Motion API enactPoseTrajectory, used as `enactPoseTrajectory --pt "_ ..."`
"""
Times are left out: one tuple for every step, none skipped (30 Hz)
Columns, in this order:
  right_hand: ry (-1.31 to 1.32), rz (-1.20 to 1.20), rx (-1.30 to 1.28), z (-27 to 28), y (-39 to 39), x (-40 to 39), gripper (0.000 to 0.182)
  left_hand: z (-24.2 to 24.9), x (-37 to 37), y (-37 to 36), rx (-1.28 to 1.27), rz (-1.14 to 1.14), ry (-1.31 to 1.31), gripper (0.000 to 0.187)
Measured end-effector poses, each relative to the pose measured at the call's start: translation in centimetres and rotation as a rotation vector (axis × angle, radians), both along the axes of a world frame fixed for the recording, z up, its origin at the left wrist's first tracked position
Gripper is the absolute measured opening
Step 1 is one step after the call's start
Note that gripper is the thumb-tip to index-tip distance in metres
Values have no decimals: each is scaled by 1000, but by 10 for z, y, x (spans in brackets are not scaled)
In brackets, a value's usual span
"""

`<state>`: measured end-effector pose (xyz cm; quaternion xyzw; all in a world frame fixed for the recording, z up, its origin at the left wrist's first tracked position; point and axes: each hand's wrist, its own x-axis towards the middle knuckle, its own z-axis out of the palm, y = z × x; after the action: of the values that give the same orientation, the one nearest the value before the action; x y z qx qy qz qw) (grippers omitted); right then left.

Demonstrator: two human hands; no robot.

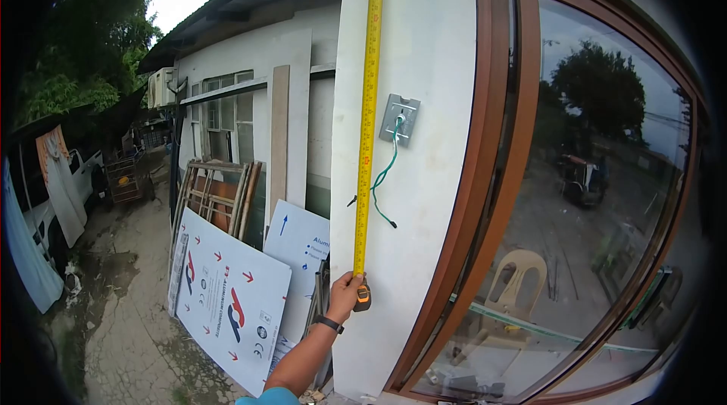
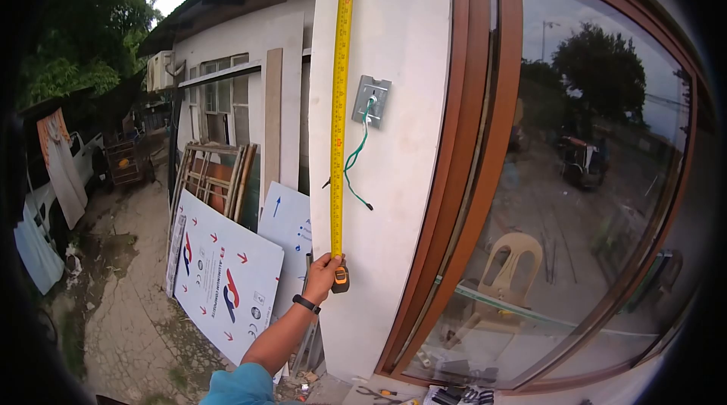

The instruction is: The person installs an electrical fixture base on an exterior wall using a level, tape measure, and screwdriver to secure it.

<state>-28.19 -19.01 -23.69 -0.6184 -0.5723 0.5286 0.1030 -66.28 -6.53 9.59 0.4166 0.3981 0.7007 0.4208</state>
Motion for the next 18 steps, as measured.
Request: enactPoseTrajectory --pt "-2 -3 -1 -1 -1 1 40 0 0 1 4 -1 0 23" --pt "-2 -7 0 -2 -1 2 40 1 0 1 8 -2 0 23" --pt "-2 -12 2 -3 -2 2 39 1 1 2 6 0 -1 23" --pt "-2 -16 3 -6 -3 3 39 1 1 4 5 3 -3 23" --pt "-4 -21 6 -8 -3 5 39 1 1 5 4 6 -5 23" --pt "-5 -24 12 -10 -5 7 39 0 1 7 4 7 -3 23" --pt "-5 -29 21 -10 -7 8 39 0 1 8 4 8 -2 23" --pt "-8 -30 33 -10 -10 10 39 -1 1 9 4 9 -2 22" --pt "-8 -28 52 -9 -13 13 39 -1 0 10 4 12 1 22" --pt "-8 -18 106 -18 -14 21 39 -1 0 11 5 15 4 22" --pt "-5 14 228 -27 -17 31 39 -2 1 13 6 16 7 22" --pt "7 49 401 -37 -10 41 39 -2 1 15 12 19 8 22" --pt "28 77 611 16 -1 25 39 -3 0 16 17 23 12 22" --pt "-58 4 712 87 30 8 31 -5 0 18 20 25 17 22" --pt "19 -59 762 191 51 -23 34 -6 1 19 21 25 13 22" --pt "70 -78 966 304 51 -55 36 -4 1 20 22 25 11 22" --pt "96 -51 1194 377 67 -74 30 -4 0 20 23 25 8 21" --pt "43 -50 1408 435 81 -91 31 -5 0 19 16 17 7 22"
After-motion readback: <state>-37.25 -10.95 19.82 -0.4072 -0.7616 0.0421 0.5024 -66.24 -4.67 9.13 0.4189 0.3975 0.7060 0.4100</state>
